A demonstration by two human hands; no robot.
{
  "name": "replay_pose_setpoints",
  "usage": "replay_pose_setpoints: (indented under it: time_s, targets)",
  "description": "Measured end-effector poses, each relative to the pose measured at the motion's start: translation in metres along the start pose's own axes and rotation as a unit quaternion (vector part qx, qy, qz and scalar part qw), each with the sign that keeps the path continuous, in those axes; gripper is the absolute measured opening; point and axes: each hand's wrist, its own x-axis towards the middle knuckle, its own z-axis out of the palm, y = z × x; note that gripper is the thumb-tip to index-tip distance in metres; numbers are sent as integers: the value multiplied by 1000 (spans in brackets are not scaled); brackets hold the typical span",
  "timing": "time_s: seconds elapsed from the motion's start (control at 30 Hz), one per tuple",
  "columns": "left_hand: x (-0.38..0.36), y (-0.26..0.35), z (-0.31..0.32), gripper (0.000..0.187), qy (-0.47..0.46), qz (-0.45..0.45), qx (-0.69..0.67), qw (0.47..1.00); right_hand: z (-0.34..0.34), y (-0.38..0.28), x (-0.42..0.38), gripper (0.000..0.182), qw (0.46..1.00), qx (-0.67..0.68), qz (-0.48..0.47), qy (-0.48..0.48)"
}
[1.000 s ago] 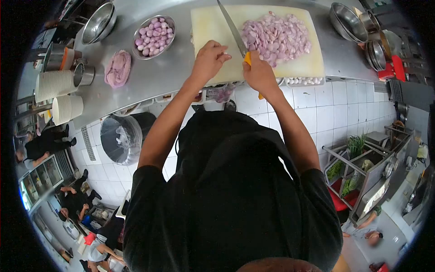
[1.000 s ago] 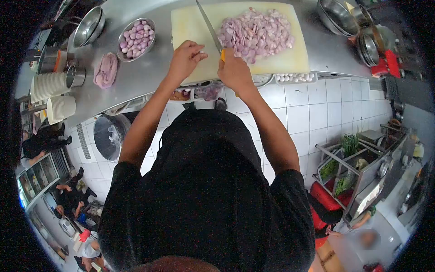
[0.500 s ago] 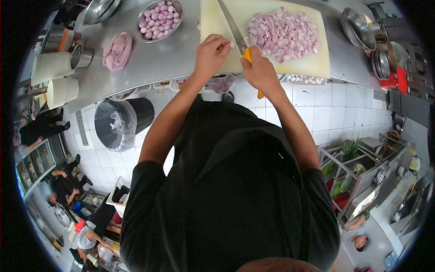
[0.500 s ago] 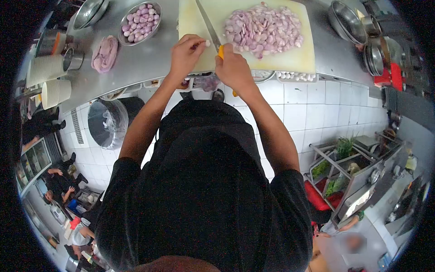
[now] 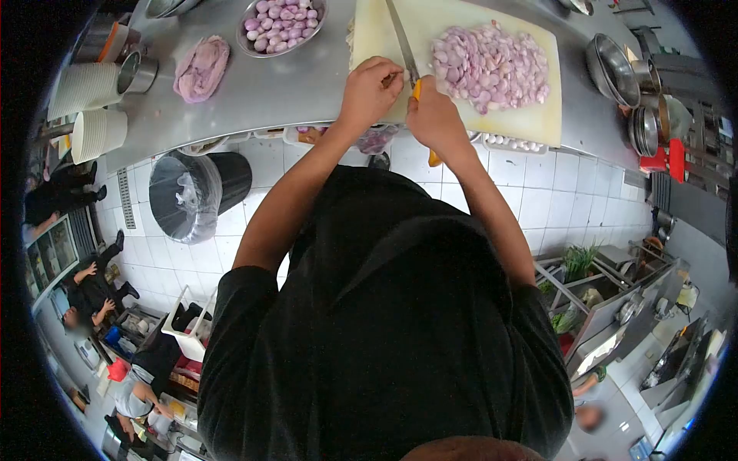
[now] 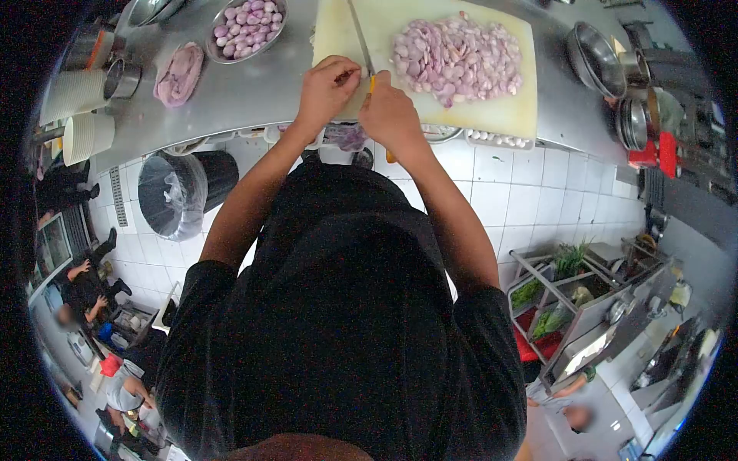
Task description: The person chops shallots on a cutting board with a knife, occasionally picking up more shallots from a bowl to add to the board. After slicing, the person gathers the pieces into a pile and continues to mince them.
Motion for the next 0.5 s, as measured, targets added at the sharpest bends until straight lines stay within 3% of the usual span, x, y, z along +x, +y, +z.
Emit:
replay_pose_setpoints:
  time_s: [0.17, 0.37, 0.5]
  targets:
    - [2, -3, -3, 10, -10, 23, 24, 999, -36, -15, -5, 32, 998, 27, 15, -59]
    - [0, 3, -7, 12, -25, -15, 13, 999, -1, -8, 8, 32, 1000, -11, 3, -13]
    - [-2, 1, -3, 16, -19, 15, 54, 998, 1, 17, 15, 29, 998, 67, 5, -21]
